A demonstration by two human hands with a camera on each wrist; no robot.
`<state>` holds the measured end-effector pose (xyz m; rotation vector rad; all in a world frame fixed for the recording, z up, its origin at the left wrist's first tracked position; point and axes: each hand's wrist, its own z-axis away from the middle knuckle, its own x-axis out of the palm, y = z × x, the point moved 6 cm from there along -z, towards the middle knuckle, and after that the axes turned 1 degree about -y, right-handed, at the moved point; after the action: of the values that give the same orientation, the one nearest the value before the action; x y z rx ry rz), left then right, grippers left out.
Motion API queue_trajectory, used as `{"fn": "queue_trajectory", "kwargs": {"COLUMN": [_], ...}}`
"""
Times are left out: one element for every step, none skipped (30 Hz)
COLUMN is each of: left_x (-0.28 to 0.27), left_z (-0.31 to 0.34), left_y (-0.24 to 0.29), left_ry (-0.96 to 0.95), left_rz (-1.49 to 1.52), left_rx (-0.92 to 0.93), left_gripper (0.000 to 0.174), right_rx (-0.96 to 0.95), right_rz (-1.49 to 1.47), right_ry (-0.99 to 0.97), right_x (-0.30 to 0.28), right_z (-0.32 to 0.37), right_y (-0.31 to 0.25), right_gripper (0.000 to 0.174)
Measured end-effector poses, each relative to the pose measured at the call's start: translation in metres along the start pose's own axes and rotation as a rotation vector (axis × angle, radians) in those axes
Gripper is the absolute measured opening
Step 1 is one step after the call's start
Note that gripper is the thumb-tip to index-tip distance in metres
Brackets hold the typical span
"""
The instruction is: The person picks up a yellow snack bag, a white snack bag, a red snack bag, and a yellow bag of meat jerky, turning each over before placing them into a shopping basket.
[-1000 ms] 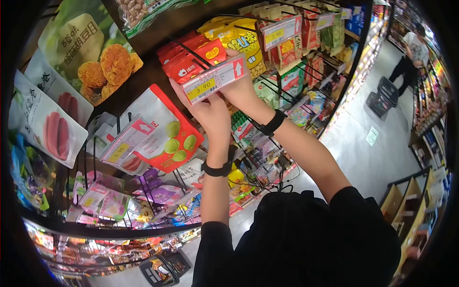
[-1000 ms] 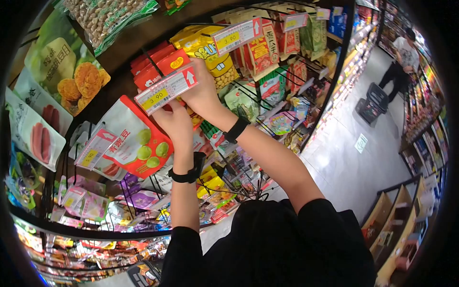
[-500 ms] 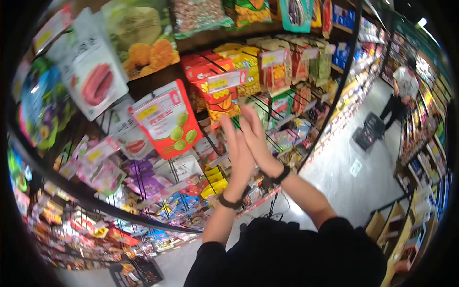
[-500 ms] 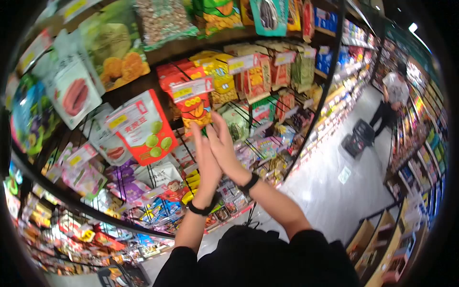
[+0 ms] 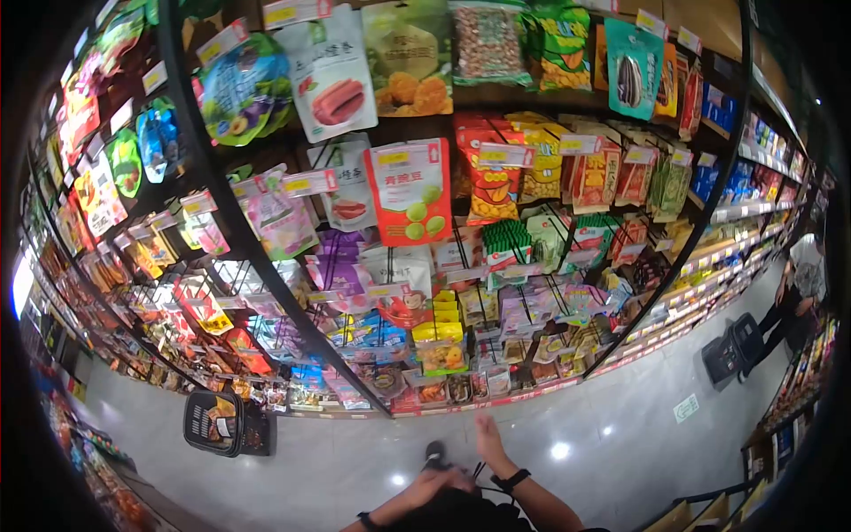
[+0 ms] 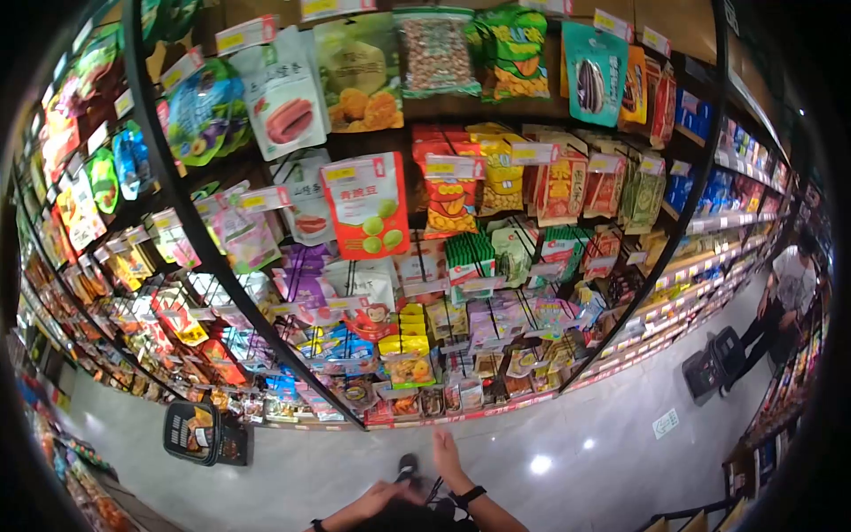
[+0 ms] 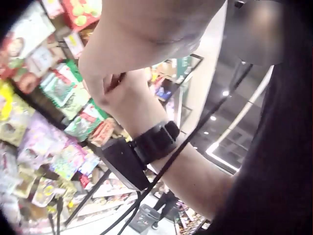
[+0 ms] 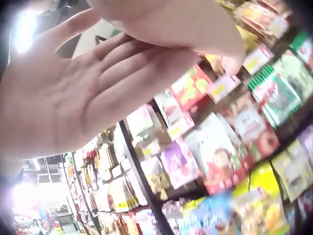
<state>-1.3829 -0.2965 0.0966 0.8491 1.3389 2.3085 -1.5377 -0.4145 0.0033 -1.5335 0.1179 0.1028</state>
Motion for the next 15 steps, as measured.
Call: {"fn": "queue_trajectory", "kwargs": {"left_x": [-0.002,0.003,0.005,-0.007,-0.018,-0.028,-0.043,-0.065,-0.075,-0.081,-0.085,-0.089,-0.092,-0.093,-0.100], "left_z": [0.015,0.035,0.054,0.069,0.083,0.100,0.118,0.133,0.155,0.182,0.208,0.238,0.274,0.310,0.343], "left_y": [-0.007,-0.015,-0.024,-0.029,-0.031,-0.030,-0.039,-0.073,-0.083,-0.093,-0.097,-0.096,-0.097,-0.091,-0.101], "left_ry": [-0.009,-0.021,-0.039,0.013,0.074,0.185,0.339,0.462,0.521,0.597,0.663,0.735,0.808,0.867,0.925], "left_rz": [-0.017,-0.026,-0.036,-0.307,-0.572,-0.611,-0.543,-0.556,-0.562,-0.561,-0.538,-0.516,-0.493,-0.478,-0.501], "left_rx": [-0.050,-0.106,-0.158,-0.111,-0.052,-0.062,-0.094,-0.098,-0.069,-0.054,0.008,0.058,0.096,0.141,0.166], "left_gripper": [0.047,0.048,0.049,0.049,0.049,0.047,0.048,0.049,0.050,0.051,0.051,0.050,0.050,0.048,0.046], "right_rx": [0.130,0.179,0.230,0.176,0.121,-0.136,-0.100,0.650,0.695,0.722,0.380,-0.039,-0.134,-0.152,-0.119], "right_rz": [0.213,0.280,0.350,0.459,0.575,0.573,0.347,0.177,0.099,0.205,0.375,0.478,0.523,0.584,0.655], "right_ry": [-0.106,-0.285,-0.458,-0.620,-0.785,-0.816,-0.840,-0.748,-0.751,-0.858,-1.194,-1.409,-1.498,-1.549,-1.573], "right_x": [0.003,0.006,0.009,0.014,0.012,0.009,0.004,-0.008,-0.004,0.003,0.027,0.045,0.073,0.102,0.132], "right_z": [0.017,0.038,0.059,0.078,0.096,0.115,0.125,0.147,0.158,0.164,0.168,0.175,0.177,0.172,0.165], "right_y": [0.050,0.079,0.104,0.130,0.151,0.139,0.206,0.192,0.198,0.221,0.204,0.186,0.184,0.182,0.188], "right_gripper": [0.034,0.035,0.037,0.037,0.037,0.035,0.039,0.044,0.052,0.046,0.045,0.043,0.042,0.041,0.040]}}
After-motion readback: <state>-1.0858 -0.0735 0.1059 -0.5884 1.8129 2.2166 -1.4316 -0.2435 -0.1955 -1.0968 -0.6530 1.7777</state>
